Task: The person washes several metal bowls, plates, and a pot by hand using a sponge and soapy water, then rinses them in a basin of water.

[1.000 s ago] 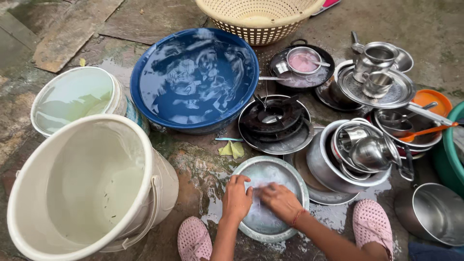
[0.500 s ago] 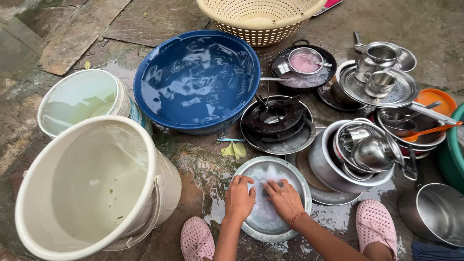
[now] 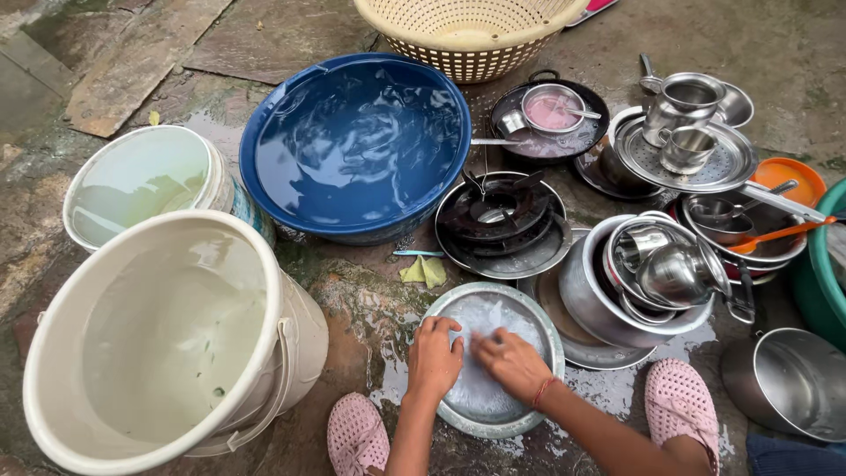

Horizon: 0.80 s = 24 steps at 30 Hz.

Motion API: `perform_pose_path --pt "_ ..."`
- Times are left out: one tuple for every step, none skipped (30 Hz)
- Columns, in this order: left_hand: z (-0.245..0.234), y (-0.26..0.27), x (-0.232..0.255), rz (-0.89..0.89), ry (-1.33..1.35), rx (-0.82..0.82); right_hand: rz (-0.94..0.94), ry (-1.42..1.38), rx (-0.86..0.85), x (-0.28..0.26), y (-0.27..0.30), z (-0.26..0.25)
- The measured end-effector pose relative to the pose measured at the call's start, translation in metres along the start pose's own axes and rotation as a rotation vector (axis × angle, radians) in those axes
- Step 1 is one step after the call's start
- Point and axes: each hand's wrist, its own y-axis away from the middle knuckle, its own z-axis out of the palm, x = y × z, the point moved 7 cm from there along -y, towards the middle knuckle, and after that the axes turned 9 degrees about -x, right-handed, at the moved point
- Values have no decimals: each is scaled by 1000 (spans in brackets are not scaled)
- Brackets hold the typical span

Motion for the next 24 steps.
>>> perform_pose_path --pt "0 1 1 18 -2 12 1 -2 -2 2 3 1" --pt "0 0 3 20 -3 13 20 -21 -4 9 4 1" --pt "0 1 4 18 3 8 39 -39 -6 14 4 2" --pt "-2 1 5 13 6 6 37 -39 -3 13 2 3" --pt "-4 0 7 13 4 9 51 -62 -5 14 0 6" --pt "-6 1 12 42 10 22 68 -88 -13 13 3 11" --pt "-7 3 19 71 17 34 70 -92 -16 11 6 16" --pt "-7 1 29 76 18 33 25 -92 -78 11 7 24" --pt "-6 1 43 108 63 26 -20 -92 -140 10 9 32" --pt "-4 0 59 138 108 22 -19 -88 -139 11 8 36" --pt "0 1 85 223 186 21 166 -212 -113 25 7 39" --pt "6 5 110 303 261 14 354 -344 -86 34 10 43" --pt "11 8 138 406 211 -17 358 -348 -87 35 8 42" --pt "19 8 171 510 169 -47 132 -263 -90 25 0 36" --pt "25 9 202 587 140 -35 -93 -177 -96 9 -1 29" --pt "31 9 232 665 107 -18 -91 -174 -98 4 -2 24" --pt "36 9 260 728 127 0 71 -222 -176 7 -2 26" --pt "41 10 281 788 145 18 233 -272 -255 12 1 27" --pt "44 12 301 853 115 71 235 -272 -256 10 2 23" --pt "49 13 319 918 83 122 215 -271 -232 8 2 18" --pt "55 6 333 918 84 120 195 -271 -207 8 3 14" --pt "64 -3 344 849 -74 130 197 -273 -207 8 3 12" --pt "73 -11 348 777 -230 140 193 -267 -190 7 4 11" --pt "77 -15 349 780 -234 140 190 -260 -168 6 3 9"
